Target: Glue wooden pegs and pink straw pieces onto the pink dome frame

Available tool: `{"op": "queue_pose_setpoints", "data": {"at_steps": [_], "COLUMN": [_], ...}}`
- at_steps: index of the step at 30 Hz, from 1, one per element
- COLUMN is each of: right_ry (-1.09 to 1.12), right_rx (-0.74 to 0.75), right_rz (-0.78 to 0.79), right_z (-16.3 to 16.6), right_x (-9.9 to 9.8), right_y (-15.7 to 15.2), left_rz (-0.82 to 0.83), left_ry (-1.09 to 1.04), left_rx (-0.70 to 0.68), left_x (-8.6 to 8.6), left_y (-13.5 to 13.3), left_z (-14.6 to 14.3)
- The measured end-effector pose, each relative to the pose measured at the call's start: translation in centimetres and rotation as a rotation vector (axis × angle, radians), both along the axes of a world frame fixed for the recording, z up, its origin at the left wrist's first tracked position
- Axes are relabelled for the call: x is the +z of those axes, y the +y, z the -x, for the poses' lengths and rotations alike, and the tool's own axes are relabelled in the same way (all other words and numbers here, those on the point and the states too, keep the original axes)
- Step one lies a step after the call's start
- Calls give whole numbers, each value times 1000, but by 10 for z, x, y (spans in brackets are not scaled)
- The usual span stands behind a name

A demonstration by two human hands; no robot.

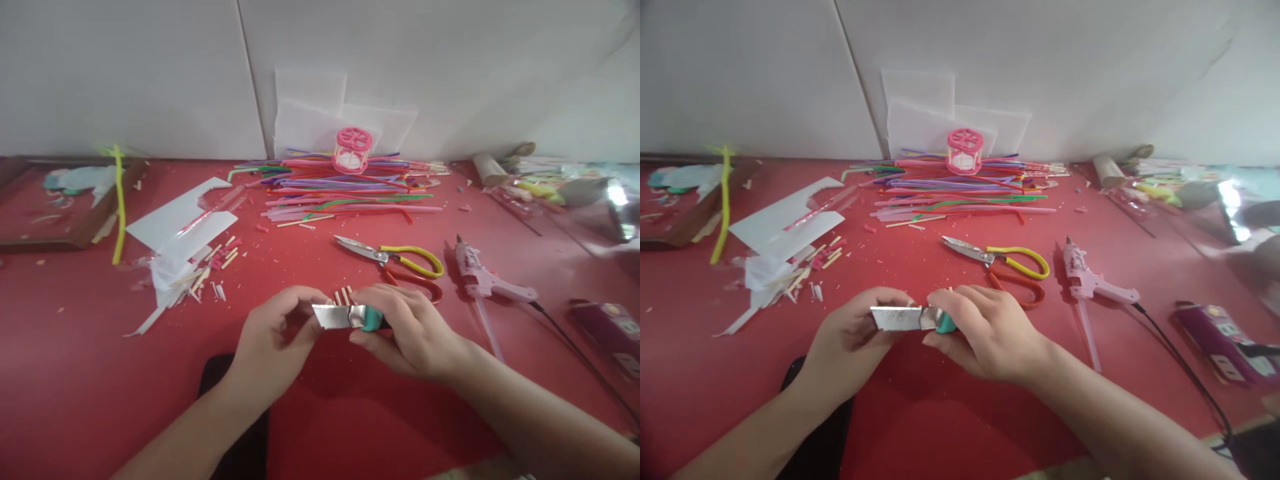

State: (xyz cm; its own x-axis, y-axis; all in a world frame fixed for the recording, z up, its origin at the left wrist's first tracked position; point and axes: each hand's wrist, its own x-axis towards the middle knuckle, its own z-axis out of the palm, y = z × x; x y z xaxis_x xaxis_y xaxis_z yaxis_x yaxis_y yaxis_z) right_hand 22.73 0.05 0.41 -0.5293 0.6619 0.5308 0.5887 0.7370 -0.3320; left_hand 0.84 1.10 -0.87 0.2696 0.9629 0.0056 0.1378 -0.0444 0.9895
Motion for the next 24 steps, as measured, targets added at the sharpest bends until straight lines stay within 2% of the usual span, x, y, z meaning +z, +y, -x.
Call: {"op": "queue_pose_setpoints", "data": {"at_steps": [3,8,11,15,24], "right_ry": [-18,-27,-18,-17,56], "right_rx": [-1,-77,-63,-24,14], "right_rz": [-39,-23,24,62,-17], "right_z": [0,-6,-5,2,6], "right_x": [2,1,1,3,3], "right_y": [1,0,-2,-5,-6], "left_rz": [-17,-6,-59,-87,-104], "left_ry": [-4,51,86,60,-1], "left_rx": [-33,21,26,-43,-87], "left_x": [2,7,9,9,11], "left_y": [-2,2,4,4,2], "left_z": [-1,-5,-4,-3,-4]}}
